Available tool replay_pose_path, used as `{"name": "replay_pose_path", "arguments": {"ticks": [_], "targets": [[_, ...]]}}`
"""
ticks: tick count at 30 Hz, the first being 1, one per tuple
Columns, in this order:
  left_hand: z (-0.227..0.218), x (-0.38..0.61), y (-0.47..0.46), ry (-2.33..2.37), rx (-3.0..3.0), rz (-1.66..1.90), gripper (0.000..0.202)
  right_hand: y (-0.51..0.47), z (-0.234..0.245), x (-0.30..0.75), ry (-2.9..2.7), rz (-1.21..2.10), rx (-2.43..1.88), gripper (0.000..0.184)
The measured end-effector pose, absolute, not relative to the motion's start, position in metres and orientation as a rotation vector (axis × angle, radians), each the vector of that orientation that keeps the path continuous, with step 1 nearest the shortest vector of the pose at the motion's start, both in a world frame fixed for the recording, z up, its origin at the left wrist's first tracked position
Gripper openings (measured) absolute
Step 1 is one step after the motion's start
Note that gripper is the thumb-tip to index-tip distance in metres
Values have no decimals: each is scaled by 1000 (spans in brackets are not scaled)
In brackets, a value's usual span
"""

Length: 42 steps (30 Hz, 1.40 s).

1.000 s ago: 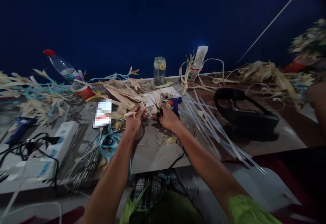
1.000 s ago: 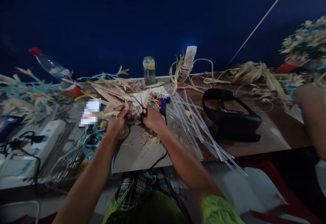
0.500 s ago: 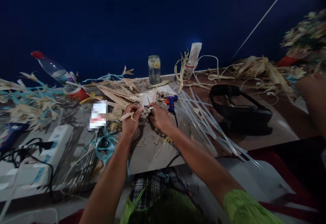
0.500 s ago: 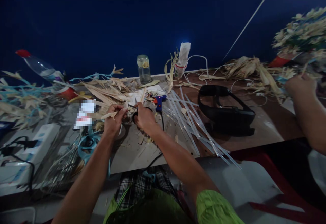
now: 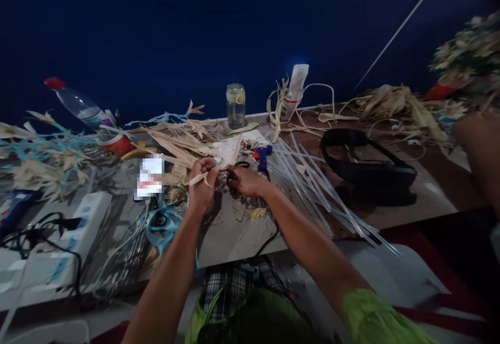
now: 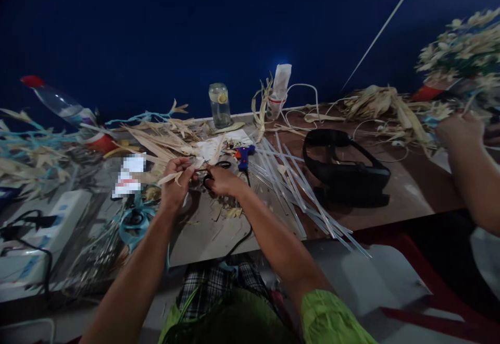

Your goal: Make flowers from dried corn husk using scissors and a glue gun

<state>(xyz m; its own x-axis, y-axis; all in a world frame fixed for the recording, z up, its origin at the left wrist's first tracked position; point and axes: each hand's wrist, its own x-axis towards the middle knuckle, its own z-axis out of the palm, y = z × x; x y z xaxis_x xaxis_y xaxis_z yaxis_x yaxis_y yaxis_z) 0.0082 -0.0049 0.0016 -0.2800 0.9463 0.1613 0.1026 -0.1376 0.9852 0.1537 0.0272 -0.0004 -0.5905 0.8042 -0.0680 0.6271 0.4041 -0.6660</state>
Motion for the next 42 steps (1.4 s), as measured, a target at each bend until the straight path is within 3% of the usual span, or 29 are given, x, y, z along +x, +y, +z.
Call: {"name": "replay_pose_path", "arguments": {"ticks": [5,17,25,42], "targets": [[3,11,-6,1431,1204,1508,26,11,5,146,-2312,603,-1435,42],[1,14,-9,1299,1318,1342,27,23,-1,147,-1706,1026,-1258,19],[-8,12,-4,1234,1166,1315,18,34,-4,158,-1334,1005,-1252,28],[-1,15,-6,1408,1152,1317,13,23,-3,147,-1438,1250,-984,26]]}}
